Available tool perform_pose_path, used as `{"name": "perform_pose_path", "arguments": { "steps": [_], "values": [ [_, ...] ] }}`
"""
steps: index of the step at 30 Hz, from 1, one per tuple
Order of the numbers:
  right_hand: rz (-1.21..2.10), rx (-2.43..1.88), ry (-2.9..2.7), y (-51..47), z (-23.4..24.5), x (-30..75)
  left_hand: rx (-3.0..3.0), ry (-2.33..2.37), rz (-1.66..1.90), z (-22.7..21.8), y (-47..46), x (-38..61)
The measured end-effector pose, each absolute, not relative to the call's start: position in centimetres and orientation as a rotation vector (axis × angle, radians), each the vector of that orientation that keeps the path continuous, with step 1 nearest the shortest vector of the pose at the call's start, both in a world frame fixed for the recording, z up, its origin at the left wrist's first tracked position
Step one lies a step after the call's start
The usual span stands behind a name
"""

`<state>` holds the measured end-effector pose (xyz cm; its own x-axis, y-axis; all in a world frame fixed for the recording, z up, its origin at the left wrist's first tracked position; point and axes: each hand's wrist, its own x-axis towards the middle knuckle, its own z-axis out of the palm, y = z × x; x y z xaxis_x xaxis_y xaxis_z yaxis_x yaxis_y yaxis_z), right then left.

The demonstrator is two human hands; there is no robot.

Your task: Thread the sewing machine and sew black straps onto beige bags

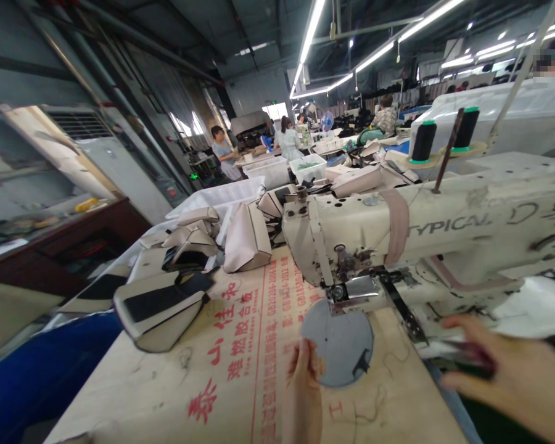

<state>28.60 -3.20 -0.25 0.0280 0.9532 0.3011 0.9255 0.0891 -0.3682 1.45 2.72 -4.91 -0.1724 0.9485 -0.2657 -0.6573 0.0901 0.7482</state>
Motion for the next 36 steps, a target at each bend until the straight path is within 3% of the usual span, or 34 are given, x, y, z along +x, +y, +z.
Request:
{"name": "perform_pose_path", "arguments": {
  "steps": [4,11,15,20,25,30,36],
  "values": [
    [0.451,-1.626,-2.041,0.3,-2.2,20.0,0.356,0.955,1.536,-4.2,2.2,1.6],
    [0.000,-1.836,-2.037,6.8,-1.4,15.5,0.426,0.923,1.582,-2.8,1.9,0.6],
    [-0.040,-1.867,-2.069,8.6,-1.4,15.6,0.435,0.940,1.565,-2.8,1.8,1.0],
    [0.146,-1.642,-2.228,9.0,-1.1,15.3,0.553,0.967,1.510,-2.3,2.2,0.7],
    [0.714,-1.021,-2.542,5.5,-0.8,15.5,0.726,1.087,1.528,-1.4,3.6,-1.1],
    [0.862,-1.278,-2.311,2.2,-3.2,16.9,1.199,1.390,1.410,-2.9,6.3,-2.6],
    [0.937,-1.492,-1.714,1.6,-5.4,18.7,1.424,1.399,1.280,-5.3,11.4,-0.9]
  ]
}}
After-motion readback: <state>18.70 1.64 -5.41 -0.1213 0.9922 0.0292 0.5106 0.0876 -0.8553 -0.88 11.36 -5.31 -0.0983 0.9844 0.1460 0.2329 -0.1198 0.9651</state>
